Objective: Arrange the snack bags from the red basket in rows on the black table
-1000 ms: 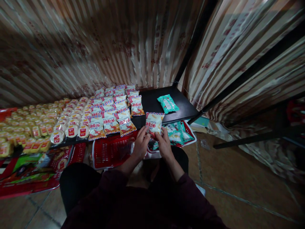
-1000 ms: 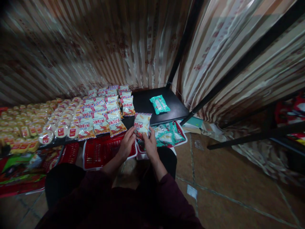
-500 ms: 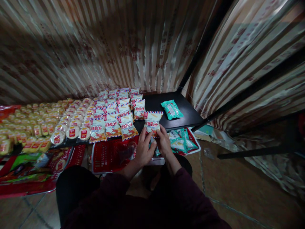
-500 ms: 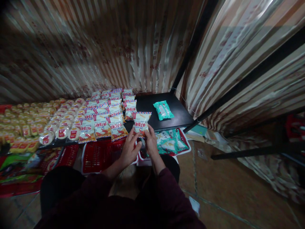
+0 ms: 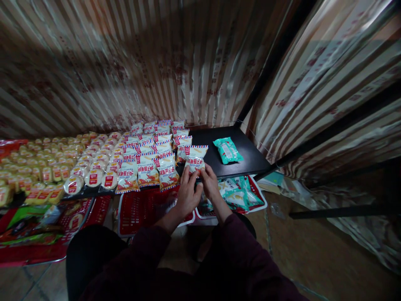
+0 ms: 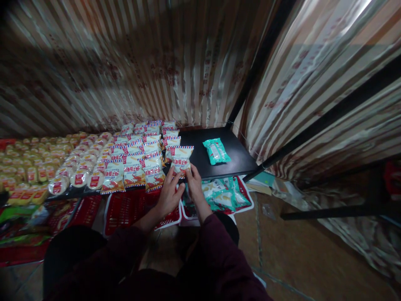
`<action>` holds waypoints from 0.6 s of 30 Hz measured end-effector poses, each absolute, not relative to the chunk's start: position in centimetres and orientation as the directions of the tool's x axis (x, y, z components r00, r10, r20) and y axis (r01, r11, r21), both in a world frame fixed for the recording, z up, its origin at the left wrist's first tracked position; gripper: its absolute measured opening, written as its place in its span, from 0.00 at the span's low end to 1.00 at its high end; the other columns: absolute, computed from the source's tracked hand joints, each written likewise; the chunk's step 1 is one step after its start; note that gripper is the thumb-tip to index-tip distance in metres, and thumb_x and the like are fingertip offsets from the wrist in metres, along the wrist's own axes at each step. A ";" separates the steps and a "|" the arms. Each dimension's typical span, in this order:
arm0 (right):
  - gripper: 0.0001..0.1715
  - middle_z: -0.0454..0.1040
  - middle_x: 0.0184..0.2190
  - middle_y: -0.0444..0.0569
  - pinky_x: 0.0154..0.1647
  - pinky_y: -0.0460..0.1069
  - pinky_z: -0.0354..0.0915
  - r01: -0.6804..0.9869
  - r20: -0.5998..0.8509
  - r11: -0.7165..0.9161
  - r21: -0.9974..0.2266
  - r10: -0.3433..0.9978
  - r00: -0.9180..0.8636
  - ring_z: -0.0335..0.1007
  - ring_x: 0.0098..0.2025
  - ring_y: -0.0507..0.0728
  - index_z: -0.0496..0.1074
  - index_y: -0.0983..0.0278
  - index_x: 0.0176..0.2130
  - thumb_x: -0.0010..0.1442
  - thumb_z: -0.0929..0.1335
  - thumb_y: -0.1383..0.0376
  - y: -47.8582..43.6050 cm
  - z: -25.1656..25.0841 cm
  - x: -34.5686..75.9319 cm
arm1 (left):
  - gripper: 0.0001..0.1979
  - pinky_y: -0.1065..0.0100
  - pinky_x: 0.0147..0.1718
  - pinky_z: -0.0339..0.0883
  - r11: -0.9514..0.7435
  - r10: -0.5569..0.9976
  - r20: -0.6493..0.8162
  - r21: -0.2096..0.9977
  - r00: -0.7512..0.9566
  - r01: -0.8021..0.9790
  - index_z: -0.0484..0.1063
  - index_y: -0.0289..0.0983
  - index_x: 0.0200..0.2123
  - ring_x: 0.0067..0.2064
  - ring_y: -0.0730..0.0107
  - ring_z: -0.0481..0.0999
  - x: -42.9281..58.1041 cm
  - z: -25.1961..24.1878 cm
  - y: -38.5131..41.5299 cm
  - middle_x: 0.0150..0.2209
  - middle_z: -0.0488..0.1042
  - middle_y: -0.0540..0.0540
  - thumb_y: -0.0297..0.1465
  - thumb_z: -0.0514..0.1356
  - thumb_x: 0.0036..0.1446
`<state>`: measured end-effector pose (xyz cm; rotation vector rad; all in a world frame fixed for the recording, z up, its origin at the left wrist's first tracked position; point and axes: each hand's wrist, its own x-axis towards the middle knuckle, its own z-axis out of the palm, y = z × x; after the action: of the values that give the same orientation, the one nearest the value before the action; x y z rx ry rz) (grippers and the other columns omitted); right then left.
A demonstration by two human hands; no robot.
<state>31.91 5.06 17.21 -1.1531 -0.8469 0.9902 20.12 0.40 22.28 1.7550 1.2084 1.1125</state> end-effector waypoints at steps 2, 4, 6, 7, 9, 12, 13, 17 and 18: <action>0.27 0.74 0.49 0.51 0.55 0.57 0.63 -0.118 0.062 0.111 -0.987 0.932 0.357 0.70 0.49 0.59 0.70 0.63 0.50 0.53 0.68 0.54 5.7 17.1 31.9 | 0.23 0.54 0.65 0.42 -0.308 0.949 0.249 0.863 0.194 0.399 0.65 0.37 0.57 0.68 0.56 0.46 20.3 22.1 0.9 0.67 0.49 0.40 0.33 0.53 0.58; 0.27 0.74 0.49 0.51 0.55 0.57 0.63 -0.064 0.070 0.099 -0.993 0.931 0.357 0.70 0.49 0.59 0.70 0.63 0.50 0.53 0.68 0.53 6.3 17.1 32.0 | 0.23 0.54 0.65 0.43 -0.300 0.953 0.232 0.825 0.197 0.479 0.63 0.35 0.58 0.68 0.56 0.45 20.4 21.8 1.4 0.68 0.46 0.38 0.32 0.51 0.59; 0.27 0.74 0.49 0.51 0.54 0.56 0.63 -0.016 0.081 0.092 -0.996 0.937 0.341 0.69 0.49 0.59 0.71 0.63 0.50 0.54 0.67 0.53 6.8 17.0 32.0 | 0.24 0.55 0.65 0.44 -0.280 0.959 0.209 0.795 0.191 0.538 0.61 0.33 0.59 0.68 0.56 0.44 20.6 21.5 1.8 0.68 0.44 0.37 0.32 0.50 0.60; 0.27 0.74 0.48 0.51 0.54 0.56 0.63 0.014 0.090 0.091 -0.996 0.939 0.332 0.69 0.49 0.60 0.71 0.63 0.50 0.55 0.67 0.53 7.0 16.9 32.0 | 0.25 0.56 0.65 0.44 -0.271 0.962 0.200 0.784 0.186 0.559 0.61 0.32 0.59 0.69 0.57 0.44 20.6 21.3 1.9 0.68 0.43 0.37 0.32 0.50 0.60; 0.26 0.75 0.48 0.51 0.53 0.56 0.64 0.083 0.115 0.093 -0.992 0.941 0.318 0.69 0.49 0.60 0.71 0.63 0.50 0.56 0.65 0.53 7.4 16.6 32.1 | 0.25 0.56 0.65 0.44 -0.257 0.966 0.187 0.768 0.179 0.586 0.60 0.32 0.60 0.69 0.57 0.43 20.7 20.9 2.1 0.68 0.43 0.37 0.31 0.50 0.60; 0.25 0.76 0.46 0.51 0.51 0.55 0.66 0.203 0.161 0.101 -0.974 0.938 0.305 0.70 0.47 0.59 0.71 0.62 0.50 0.58 0.64 0.53 7.9 16.1 32.1 | 0.25 0.56 0.65 0.44 -0.241 0.970 0.177 0.759 0.165 0.605 0.60 0.33 0.60 0.69 0.58 0.42 20.7 20.5 2.4 0.68 0.45 0.38 0.31 0.50 0.60; 0.24 0.76 0.45 0.51 0.50 0.55 0.66 0.245 0.181 0.107 -0.964 0.936 0.302 0.71 0.46 0.59 0.71 0.62 0.50 0.58 0.63 0.53 8.1 16.0 32.1 | 0.25 0.56 0.65 0.45 -0.237 0.971 0.177 0.757 0.158 0.608 0.60 0.34 0.60 0.69 0.58 0.42 20.7 20.4 2.5 0.68 0.46 0.39 0.30 0.50 0.60; 0.24 0.75 0.44 0.53 0.49 0.56 0.66 0.424 0.260 0.125 -0.897 0.925 0.278 0.71 0.44 0.59 0.71 0.63 0.50 0.60 0.60 0.55 8.3 15.8 32.0 | 0.25 0.55 0.65 0.45 -0.225 0.974 0.176 0.750 0.140 0.622 0.61 0.33 0.60 0.69 0.56 0.42 20.8 20.1 2.8 0.68 0.47 0.39 0.29 0.50 0.59; 0.24 0.75 0.45 0.54 0.49 0.56 0.66 0.469 0.278 0.125 -0.874 0.921 0.272 0.70 0.45 0.60 0.71 0.64 0.50 0.61 0.59 0.56 8.3 15.9 31.9 | 0.25 0.55 0.65 0.45 -0.224 0.975 0.178 0.748 0.135 0.625 0.61 0.32 0.60 0.69 0.56 0.43 20.8 20.0 2.8 0.68 0.46 0.38 0.29 0.50 0.58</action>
<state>31.93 8.33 15.85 -1.5035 -1.3530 0.5474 20.76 2.83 20.00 1.9139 1.5320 0.9066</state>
